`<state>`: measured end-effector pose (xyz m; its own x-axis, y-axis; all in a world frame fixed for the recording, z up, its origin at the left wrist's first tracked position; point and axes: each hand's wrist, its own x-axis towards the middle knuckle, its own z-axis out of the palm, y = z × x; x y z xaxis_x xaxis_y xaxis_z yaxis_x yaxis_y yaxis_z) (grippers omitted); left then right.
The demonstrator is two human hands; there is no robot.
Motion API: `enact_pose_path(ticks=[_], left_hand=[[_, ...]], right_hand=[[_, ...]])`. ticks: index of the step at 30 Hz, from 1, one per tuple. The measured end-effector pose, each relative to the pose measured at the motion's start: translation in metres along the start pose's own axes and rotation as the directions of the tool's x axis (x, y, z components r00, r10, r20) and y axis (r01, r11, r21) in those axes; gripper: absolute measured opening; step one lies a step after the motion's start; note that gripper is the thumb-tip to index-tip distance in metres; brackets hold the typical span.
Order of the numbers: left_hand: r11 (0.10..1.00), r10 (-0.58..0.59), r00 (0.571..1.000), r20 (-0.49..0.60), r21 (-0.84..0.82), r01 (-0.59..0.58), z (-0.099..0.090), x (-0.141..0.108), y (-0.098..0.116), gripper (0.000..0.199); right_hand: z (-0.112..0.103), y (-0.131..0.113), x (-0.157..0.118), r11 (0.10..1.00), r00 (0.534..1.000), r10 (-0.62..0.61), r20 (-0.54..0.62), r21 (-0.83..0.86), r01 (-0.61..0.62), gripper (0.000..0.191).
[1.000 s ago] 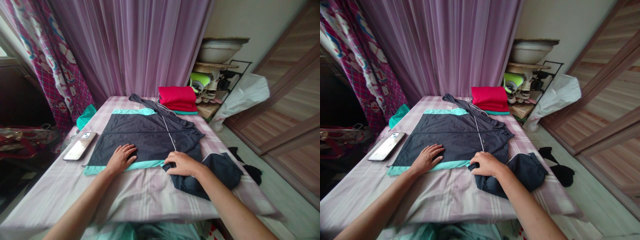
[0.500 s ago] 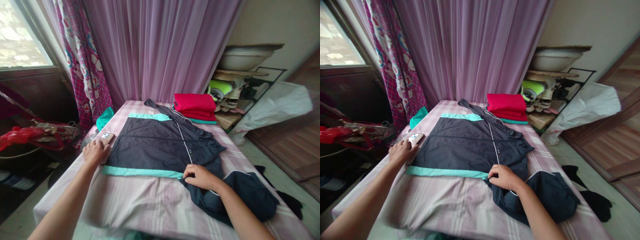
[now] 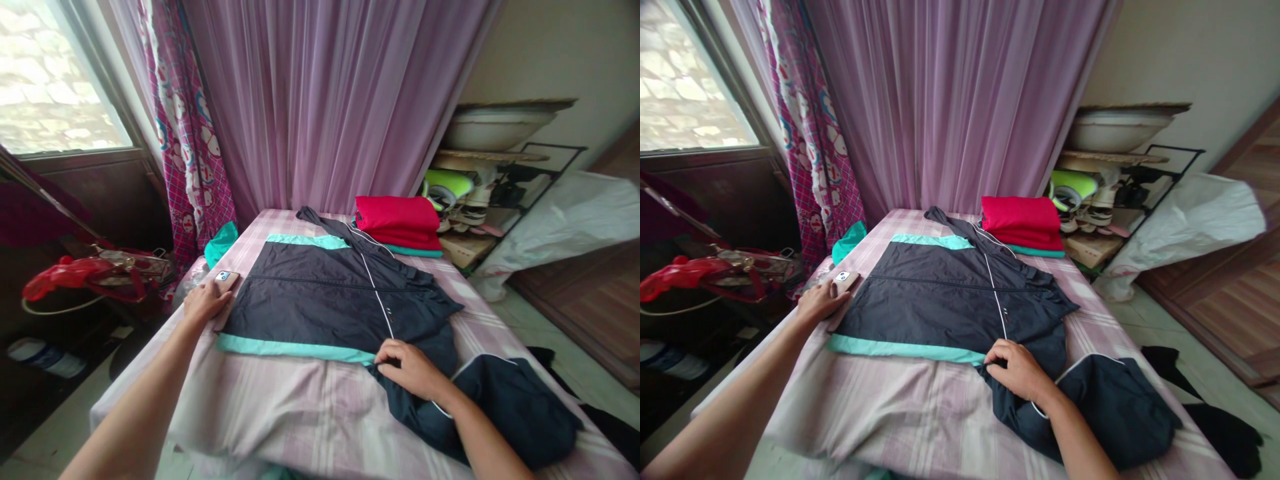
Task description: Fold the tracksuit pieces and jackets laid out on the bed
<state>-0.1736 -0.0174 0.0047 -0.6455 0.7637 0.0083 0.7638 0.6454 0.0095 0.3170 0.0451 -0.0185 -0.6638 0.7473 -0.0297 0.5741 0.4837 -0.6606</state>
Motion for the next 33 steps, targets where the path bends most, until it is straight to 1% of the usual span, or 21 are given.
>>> enact_pose_path(ticks=[2,4,6,7,8,9,11,12,13,14,15,16,18,21,24,26,28,30,31,32,33], left_hand=[[1.000,-0.028,0.999,-0.016,-0.007,0.028,-0.004,-0.003,0.003,0.063],[0.998,-0.036,0.997,-0.070,-0.062,0.032,-0.009,-0.005,0.004,0.063],[0.973,-0.039,0.992,-0.119,-0.231,0.010,-0.016,-0.006,0.004,0.067],[0.927,-0.039,0.993,-0.113,-0.375,-0.006,-0.019,-0.008,0.004,0.070],[0.840,-0.030,0.997,-0.076,-0.543,-0.017,-0.023,-0.009,0.005,0.071],[0.703,-0.003,1.000,-0.014,-0.711,-0.007,-0.026,-0.012,0.006,0.070],[0.321,0.113,0.987,0.119,-0.944,0.077,-0.029,-0.020,0.009,0.065],[0.117,0.192,0.969,0.153,-0.984,0.132,-0.030,-0.024,0.011,0.062],[-0.069,0.269,0.949,0.166,-0.979,0.191,-0.029,-0.030,0.013,0.060],[-0.225,0.335,0.928,0.162,-0.943,0.246,-0.027,-0.035,0.016,0.058],[-0.347,0.391,0.908,0.152,-0.889,0.298,-0.025,-0.039,0.019,0.057],[-0.430,0.438,0.887,0.142,-0.833,0.347,-0.022,-0.043,0.021,0.057],[-0.511,0.500,0.854,0.147,-0.746,0.427,-0.017,-0.048,0.027,0.057],[-0.531,0.523,0.834,0.179,-0.696,0.482,-0.014,-0.049,0.032,0.058],[-0.502,0.500,0.838,0.218,-0.716,0.486,-0.016,-0.048,0.033,0.058],[-0.453,0.463,0.848,0.256,-0.754,0.475,-0.019,-0.047,0.031,0.057],[-0.371,0.413,0.866,0.282,-0.816,0.443,-0.023,-0.043,0.026,0.057],[-0.222,0.337,0.903,0.266,-0.910,0.351,-0.025,-0.036,0.020,0.059],[-0.096,0.283,0.931,0.230,-0.959,0.266,-0.026,-0.031,0.016,0.059],[0.080,0.212,0.964,0.163,-0.986,0.149,-0.026,-0.026,0.012,0.058],[0.296,0.142,0.987,0.078,-0.955,0.033,-0.025,-0.020,0.008,0.057]], right_hand=[[0.001,0.001,0.000,1.000,1.000,-0.003,-0.011,-0.004,0.003,0.014],[0.002,0.001,-0.001,1.000,1.000,-0.004,-0.021,-0.005,0.004,0.014],[0.002,0.001,-0.002,1.000,1.000,-0.008,-0.029,0.002,0.008,0.014],[0.003,0.001,-0.002,1.000,0.999,-0.012,-0.032,0.007,0.012,0.014],[0.003,0.002,-0.002,1.000,0.999,-0.017,-0.035,0.013,0.017,0.014],[0.004,0.002,-0.002,1.000,0.999,-0.021,-0.040,0.017,0.021,0.015],[0.005,0.004,-0.002,0.999,0.998,-0.024,-0.050,0.023,0.025,0.015],[0.006,0.005,-0.002,0.999,0.998,-0.024,-0.055,0.025,0.025,0.015],[0.007,0.006,-0.002,0.999,0.998,-0.022,-0.058,0.027,0.024,0.014],[0.008,0.007,-0.002,0.999,0.998,-0.021,-0.060,0.029,0.023,0.014],[0.008,0.008,-0.002,0.999,0.998,-0.022,-0.062,0.031,0.024,0.014],[0.009,0.009,-0.002,0.999,0.998,-0.023,-0.065,0.032,0.025,0.014],[0.010,0.010,-0.002,0.999,0.997,-0.020,-0.071,0.032,0.022,0.014],[0.011,0.011,-0.002,1.000,0.998,-0.001,-0.070,0.031,0.004,0.015],[0.011,0.011,-0.003,0.999,0.998,0.005,-0.058,0.035,-0.003,0.015],[0.010,0.011,-0.003,0.999,0.999,0.003,-0.051,0.041,-0.001,0.015],[0.010,0.011,-0.003,0.999,0.999,-0.002,-0.050,0.046,0.004,0.015],[0.010,0.012,-0.003,0.999,0.999,-0.006,-0.053,0.053,0.009,0.015],[0.011,0.012,-0.003,0.998,0.998,-0.009,-0.056,0.057,0.012,0.015],[0.011,0.012,-0.002,0.998,0.998,-0.010,-0.056,0.061,0.014,0.015],[0.011,0.012,-0.002,0.998,0.998,-0.012,-0.057,0.065,0.015,0.014]])
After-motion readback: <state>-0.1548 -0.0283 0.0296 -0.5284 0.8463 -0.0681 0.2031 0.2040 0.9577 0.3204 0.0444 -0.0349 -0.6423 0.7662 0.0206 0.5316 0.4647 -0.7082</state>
